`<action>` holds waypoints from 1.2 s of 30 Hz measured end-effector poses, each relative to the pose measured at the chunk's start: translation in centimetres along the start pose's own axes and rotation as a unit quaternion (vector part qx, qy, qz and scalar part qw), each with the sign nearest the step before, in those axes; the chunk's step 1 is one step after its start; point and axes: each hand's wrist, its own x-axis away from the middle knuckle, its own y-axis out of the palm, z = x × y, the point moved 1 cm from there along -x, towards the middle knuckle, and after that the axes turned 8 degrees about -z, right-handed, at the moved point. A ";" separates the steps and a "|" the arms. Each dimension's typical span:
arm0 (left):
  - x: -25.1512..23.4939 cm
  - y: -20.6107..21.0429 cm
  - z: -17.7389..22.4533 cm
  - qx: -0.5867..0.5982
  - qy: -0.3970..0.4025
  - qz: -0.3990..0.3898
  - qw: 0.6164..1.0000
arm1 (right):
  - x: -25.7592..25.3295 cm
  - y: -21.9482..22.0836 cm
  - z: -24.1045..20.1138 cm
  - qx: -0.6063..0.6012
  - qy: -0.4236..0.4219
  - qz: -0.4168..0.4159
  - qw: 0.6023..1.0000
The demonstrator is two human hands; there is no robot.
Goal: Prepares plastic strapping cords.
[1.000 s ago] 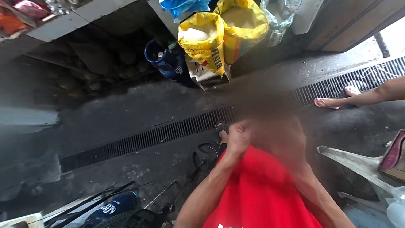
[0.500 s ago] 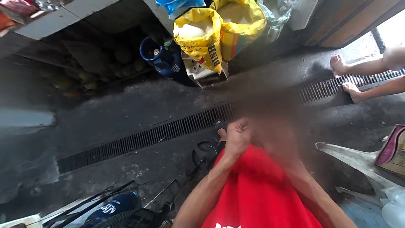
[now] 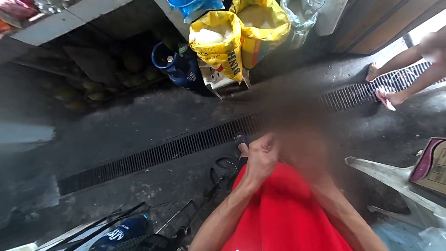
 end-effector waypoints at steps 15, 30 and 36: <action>-1.2 2.1 1.3 0.107 -0.026 -0.258 0.960 | -0.3 -2.2 2.7 -0.031 0.044 0.104 0.993; -13.4 3.8 2.7 0.012 -0.028 -0.359 0.933 | -6.6 -7.3 8.8 -0.138 0.205 0.167 0.955; -23.0 4.0 4.0 -0.040 0.043 -0.320 0.946 | -10.5 -11.5 12.7 -0.290 0.207 0.275 0.893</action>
